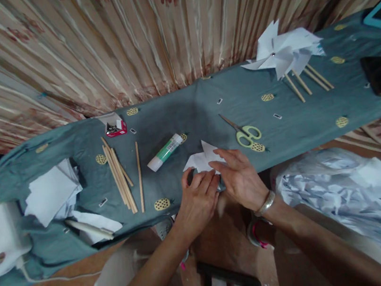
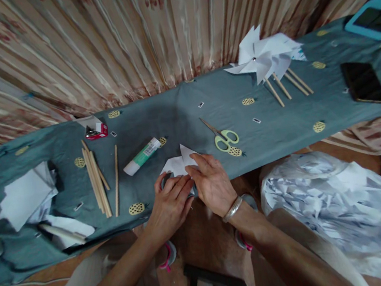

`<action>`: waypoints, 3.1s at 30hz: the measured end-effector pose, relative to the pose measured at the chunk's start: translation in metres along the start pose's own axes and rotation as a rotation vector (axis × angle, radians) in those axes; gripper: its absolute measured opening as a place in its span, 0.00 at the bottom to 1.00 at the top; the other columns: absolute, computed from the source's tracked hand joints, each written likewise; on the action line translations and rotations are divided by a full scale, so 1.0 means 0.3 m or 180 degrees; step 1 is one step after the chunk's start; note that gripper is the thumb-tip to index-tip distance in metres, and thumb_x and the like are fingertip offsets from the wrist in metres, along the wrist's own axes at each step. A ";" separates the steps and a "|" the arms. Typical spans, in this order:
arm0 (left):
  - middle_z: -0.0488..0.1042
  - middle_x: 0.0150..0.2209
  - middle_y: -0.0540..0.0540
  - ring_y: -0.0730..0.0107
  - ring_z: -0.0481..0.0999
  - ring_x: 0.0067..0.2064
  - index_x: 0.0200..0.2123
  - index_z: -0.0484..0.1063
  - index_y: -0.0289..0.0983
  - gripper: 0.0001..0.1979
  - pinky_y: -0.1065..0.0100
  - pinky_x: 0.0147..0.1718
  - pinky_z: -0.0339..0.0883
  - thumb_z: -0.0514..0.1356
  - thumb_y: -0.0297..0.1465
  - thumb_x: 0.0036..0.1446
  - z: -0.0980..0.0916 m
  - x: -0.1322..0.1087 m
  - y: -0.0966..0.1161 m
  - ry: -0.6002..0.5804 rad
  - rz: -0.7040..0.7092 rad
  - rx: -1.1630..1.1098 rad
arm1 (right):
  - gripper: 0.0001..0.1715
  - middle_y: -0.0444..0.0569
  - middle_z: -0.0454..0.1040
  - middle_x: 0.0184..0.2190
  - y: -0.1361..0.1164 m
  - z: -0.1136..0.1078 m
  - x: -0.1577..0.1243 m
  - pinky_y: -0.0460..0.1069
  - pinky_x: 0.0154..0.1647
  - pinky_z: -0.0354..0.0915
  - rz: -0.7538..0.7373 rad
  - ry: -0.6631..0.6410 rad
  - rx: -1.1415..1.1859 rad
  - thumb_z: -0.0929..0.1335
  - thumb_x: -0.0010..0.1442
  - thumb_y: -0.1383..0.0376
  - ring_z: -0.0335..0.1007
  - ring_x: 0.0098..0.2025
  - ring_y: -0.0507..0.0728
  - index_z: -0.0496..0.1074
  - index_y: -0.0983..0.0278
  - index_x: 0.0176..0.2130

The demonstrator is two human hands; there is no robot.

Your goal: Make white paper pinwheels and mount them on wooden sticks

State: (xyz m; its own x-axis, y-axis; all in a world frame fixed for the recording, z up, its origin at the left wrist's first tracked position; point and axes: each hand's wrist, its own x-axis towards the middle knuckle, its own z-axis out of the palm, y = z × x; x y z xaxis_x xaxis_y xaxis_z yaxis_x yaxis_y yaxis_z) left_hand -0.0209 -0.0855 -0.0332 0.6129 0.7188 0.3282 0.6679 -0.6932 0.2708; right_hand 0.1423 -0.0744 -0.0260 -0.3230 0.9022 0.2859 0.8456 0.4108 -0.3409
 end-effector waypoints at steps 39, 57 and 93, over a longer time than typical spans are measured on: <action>0.76 0.48 0.41 0.60 0.71 0.50 0.51 0.68 0.34 0.15 0.47 0.59 0.52 0.57 0.27 0.59 -0.014 0.014 -0.015 -0.0020 -0.0060 -0.0124 | 0.21 0.54 0.69 0.56 0.036 0.039 0.020 0.60 0.58 0.60 0.0212 0.0468 0.0752 0.59 0.59 0.74 0.56 0.64 0.61 0.76 0.63 0.43; 0.77 0.47 0.45 0.62 0.71 0.50 0.46 0.72 0.39 0.11 0.45 0.57 0.52 0.57 0.28 0.61 -0.025 0.002 -0.040 0.0151 0.0017 -0.0053 | 0.12 0.46 0.79 0.26 0.140 0.002 0.174 0.50 0.33 0.69 0.1351 -0.0118 0.1200 0.69 0.54 0.63 0.75 0.28 0.56 0.77 0.64 0.40; 0.77 0.48 0.48 0.66 0.70 0.49 0.42 0.75 0.41 0.09 0.53 0.57 0.55 0.56 0.27 0.62 -0.022 -0.001 -0.046 0.0325 0.0171 0.0143 | 0.10 0.55 0.64 0.60 0.073 -0.030 -0.083 0.61 0.60 0.60 0.0122 -0.0259 0.1204 0.65 0.56 0.71 0.61 0.61 0.62 0.73 0.62 0.38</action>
State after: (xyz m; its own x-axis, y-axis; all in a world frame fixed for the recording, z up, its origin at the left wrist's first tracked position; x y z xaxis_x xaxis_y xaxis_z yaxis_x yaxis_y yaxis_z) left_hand -0.0330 -0.0766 -0.0310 0.6036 0.6700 0.4321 0.6550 -0.7258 0.2104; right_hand 0.1727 -0.0891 -0.0326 -0.3397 0.9191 0.1998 0.6462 0.3824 -0.6604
